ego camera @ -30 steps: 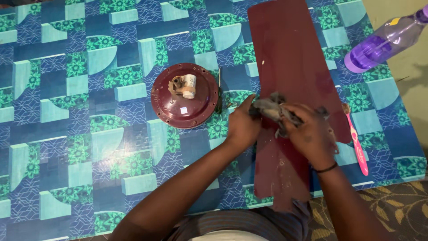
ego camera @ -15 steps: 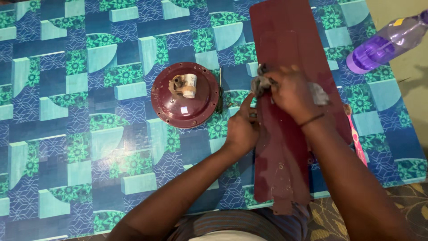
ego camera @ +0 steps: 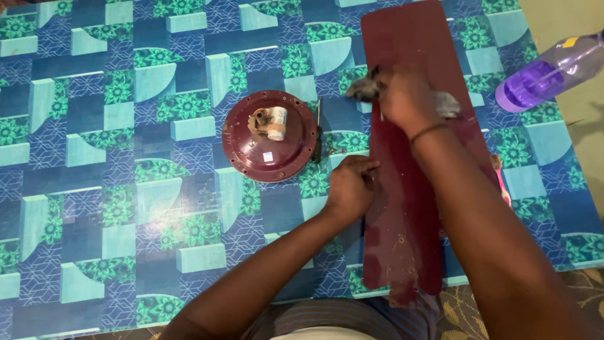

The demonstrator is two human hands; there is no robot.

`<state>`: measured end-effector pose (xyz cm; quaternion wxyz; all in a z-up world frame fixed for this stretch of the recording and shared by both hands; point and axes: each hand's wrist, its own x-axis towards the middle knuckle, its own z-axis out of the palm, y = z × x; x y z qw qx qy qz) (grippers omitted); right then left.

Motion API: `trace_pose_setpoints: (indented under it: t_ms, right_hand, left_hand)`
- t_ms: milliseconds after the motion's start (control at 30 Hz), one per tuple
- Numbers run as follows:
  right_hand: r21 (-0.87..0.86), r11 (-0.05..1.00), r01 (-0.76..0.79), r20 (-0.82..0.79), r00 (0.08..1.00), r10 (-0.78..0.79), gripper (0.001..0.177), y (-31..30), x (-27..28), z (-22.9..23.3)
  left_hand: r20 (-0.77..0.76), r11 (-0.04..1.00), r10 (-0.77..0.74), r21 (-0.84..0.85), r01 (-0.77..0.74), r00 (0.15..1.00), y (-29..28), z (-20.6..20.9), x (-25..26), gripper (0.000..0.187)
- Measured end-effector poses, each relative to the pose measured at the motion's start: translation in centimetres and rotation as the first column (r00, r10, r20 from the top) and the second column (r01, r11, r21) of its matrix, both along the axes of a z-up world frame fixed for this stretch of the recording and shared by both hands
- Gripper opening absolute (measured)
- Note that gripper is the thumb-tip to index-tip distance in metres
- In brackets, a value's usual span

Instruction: The person cleans maroon ceiling fan blades on a patterned table. They wipe each blade with a cloth, spray a cleaning solution from a purple bottle, and continue wiping. The person handles the blades one at a time, turning them over to clean both sides.

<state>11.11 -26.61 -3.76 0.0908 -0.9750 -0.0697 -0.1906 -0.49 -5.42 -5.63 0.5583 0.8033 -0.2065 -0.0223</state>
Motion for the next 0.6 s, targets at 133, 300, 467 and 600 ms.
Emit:
trace_pose_setpoints:
  t_ms: [133, 300, 467, 600]
  right_hand:
    - [0.058, 0.998, -0.037, -0.060, 0.997, 0.040, 0.024, 2.7, -6.0, 1.4]
    - [0.079, 0.988, -0.132, -0.018, 0.991, 0.134, 0.027, 4.1, -10.2, 2.8]
    - [0.065, 0.996, -0.061, -0.019, 0.998, 0.062, 0.027, 2.4, -7.4, 1.7]
    - [-0.064, 0.998, -0.023, 0.052, 0.998, 0.027, 0.020, -0.1, -1.4, 0.2]
  left_hand:
    - [-0.030, 1.000, -0.015, 0.018, 0.015, 0.999, 0.2, 0.4, 0.1, 0.033]
    - [0.006, 0.998, -0.027, 0.049, 0.027, 1.000, 0.2, 0.7, 0.1, 0.038]
    - [0.012, 0.999, -0.044, 0.030, 0.043, 0.999, 0.5, 0.9, -0.2, 0.038]
    - [0.027, 0.999, -0.040, 0.021, 0.040, 0.999, 0.5, 1.1, -0.3, 0.038]
